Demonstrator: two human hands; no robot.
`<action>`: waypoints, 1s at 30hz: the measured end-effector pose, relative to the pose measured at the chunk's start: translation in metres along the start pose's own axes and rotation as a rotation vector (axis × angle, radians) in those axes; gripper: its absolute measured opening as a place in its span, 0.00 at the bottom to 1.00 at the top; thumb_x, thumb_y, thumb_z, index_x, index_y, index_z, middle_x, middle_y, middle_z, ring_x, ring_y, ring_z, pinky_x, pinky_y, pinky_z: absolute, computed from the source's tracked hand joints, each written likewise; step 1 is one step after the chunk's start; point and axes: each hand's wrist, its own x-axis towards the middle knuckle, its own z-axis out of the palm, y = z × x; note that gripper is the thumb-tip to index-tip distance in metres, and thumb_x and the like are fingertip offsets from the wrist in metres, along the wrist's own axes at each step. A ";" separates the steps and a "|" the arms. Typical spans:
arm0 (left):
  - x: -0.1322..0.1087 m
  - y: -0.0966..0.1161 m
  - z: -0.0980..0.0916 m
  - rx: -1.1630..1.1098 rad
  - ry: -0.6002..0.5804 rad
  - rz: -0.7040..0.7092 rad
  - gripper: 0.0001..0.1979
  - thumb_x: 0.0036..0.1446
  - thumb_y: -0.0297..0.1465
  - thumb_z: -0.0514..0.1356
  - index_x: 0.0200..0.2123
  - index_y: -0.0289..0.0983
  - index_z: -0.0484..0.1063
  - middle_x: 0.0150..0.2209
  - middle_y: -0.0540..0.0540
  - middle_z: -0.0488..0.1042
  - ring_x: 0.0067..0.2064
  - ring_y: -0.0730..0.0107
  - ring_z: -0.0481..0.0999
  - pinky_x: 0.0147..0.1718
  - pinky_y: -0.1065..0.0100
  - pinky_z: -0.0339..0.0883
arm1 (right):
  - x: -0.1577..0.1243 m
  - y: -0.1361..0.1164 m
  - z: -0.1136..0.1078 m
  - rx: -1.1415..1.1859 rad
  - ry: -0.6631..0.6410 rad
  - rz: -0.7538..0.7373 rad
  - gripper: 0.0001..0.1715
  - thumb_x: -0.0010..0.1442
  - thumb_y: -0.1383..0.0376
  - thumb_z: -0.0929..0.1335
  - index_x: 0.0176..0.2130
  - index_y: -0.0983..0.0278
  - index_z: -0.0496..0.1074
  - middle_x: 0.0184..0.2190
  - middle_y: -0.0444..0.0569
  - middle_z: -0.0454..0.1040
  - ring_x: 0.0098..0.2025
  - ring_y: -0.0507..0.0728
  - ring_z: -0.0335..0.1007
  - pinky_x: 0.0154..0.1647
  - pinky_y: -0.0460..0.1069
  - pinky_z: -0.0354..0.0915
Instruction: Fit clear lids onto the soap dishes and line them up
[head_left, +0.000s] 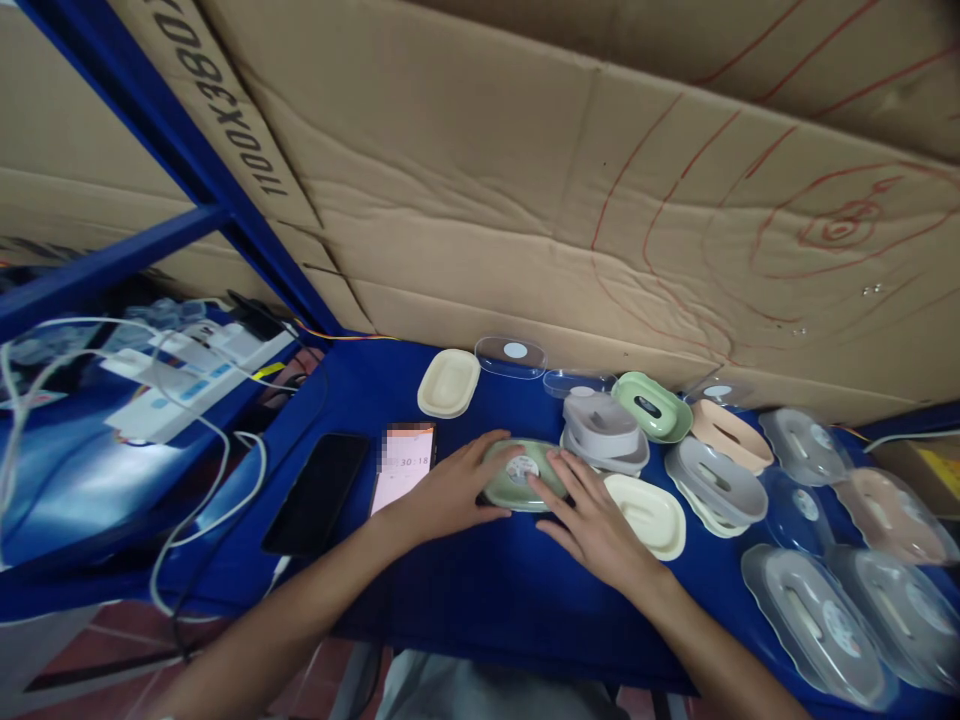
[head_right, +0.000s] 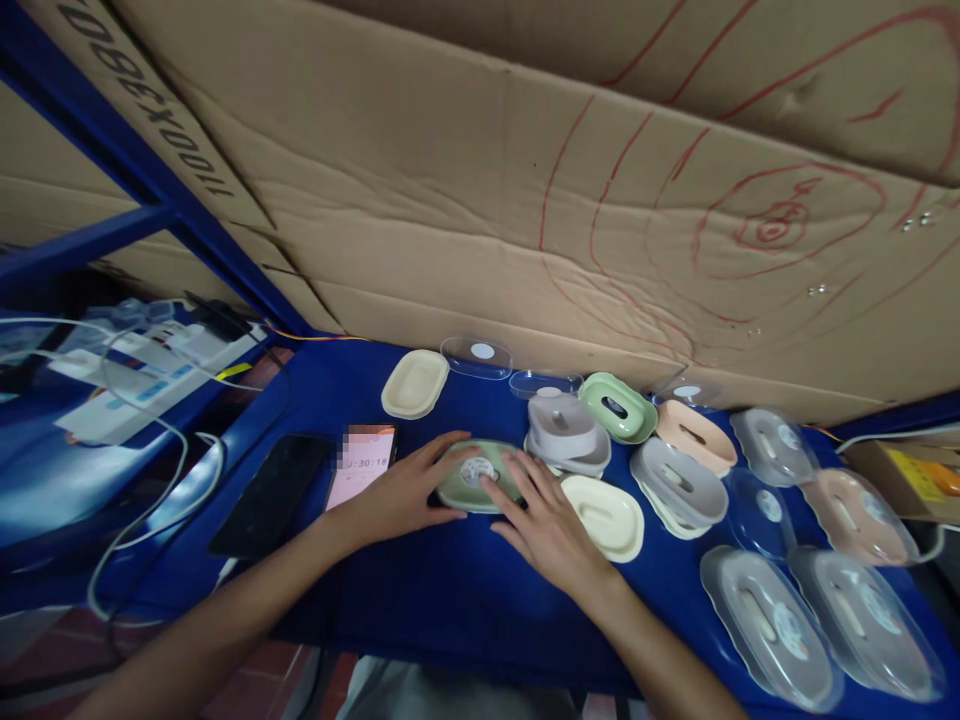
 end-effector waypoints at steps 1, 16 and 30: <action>0.000 0.000 -0.002 -0.038 -0.017 -0.002 0.47 0.58 0.36 0.75 0.75 0.48 0.56 0.74 0.35 0.60 0.71 0.44 0.67 0.68 0.46 0.67 | 0.000 -0.001 -0.001 -0.002 0.009 0.004 0.48 0.72 0.58 0.70 0.79 0.53 0.45 0.78 0.57 0.52 0.79 0.71 0.47 0.72 0.72 0.63; -0.005 0.019 -0.024 -0.234 0.009 0.083 0.39 0.69 0.38 0.66 0.76 0.52 0.52 0.76 0.39 0.57 0.73 0.51 0.65 0.69 0.49 0.67 | -0.075 0.050 -0.128 -0.166 0.331 0.400 0.43 0.68 0.47 0.71 0.75 0.50 0.59 0.74 0.52 0.62 0.71 0.71 0.66 0.70 0.70 0.67; 0.000 0.006 -0.003 0.017 0.041 0.185 0.12 0.73 0.34 0.61 0.56 0.45 0.77 0.58 0.44 0.79 0.59 0.58 0.80 0.60 0.56 0.74 | -0.233 0.308 -0.129 -0.421 0.549 0.677 0.51 0.59 0.32 0.70 0.65 0.64 0.68 0.60 0.65 0.72 0.63 0.74 0.69 0.61 0.71 0.64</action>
